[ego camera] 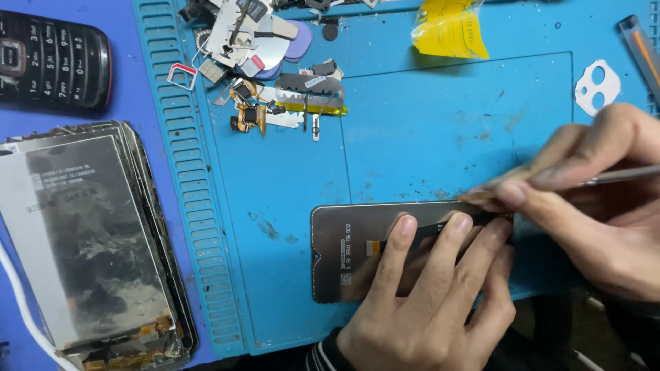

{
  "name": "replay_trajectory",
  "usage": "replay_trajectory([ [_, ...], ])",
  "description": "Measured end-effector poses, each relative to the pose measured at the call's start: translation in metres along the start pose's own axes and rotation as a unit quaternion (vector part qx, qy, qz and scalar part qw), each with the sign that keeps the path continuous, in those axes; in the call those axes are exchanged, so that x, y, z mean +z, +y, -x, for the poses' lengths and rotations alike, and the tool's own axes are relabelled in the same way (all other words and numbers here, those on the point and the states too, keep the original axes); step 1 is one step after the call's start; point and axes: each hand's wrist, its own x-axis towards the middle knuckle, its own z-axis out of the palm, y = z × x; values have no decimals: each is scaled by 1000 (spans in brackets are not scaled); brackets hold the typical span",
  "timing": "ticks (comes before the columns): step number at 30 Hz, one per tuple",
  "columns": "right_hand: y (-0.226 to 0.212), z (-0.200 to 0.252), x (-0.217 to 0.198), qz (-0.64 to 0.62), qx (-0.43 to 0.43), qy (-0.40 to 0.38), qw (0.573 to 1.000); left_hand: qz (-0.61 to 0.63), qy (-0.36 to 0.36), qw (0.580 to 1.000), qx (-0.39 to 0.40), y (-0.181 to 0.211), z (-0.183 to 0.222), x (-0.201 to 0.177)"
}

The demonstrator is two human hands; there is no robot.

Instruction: Cleaning and scraping adhesive residue from a mobile phone screen during a remanufacturing process.

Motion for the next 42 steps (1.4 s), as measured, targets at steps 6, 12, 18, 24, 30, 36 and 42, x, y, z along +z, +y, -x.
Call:
replay_trajectory([
  [6, -19, -10, 14, -37, -42, -32, 998, -18, -4, 1000, 7, 0, -3, -2],
  [12, 1, 9, 0, -3, 9, 19, 1000, -8, 9, 1000, -2, 1, 0, 3],
  [18, 0, 10, -6, 4, 17, 21, 1000, 4, -2, 1000, -7, 3, -2, 3],
  [24, -20, -10, 11, -28, -53, -26, 998, -36, -9, 999, 13, 3, -10, -3],
  [30, 77, 25, -59, 92, 47, -19, 994, -4, -34, 999, 6, 5, -5, 3],
  [36, 101, 42, -65, 40, 183, 37, 982, -65, -72, 994, 54, 3, -7, 4],
  [42, 82, 30, -52, -24, 102, 68, 992, -55, -105, 992, 52, 8, -12, 2],
])
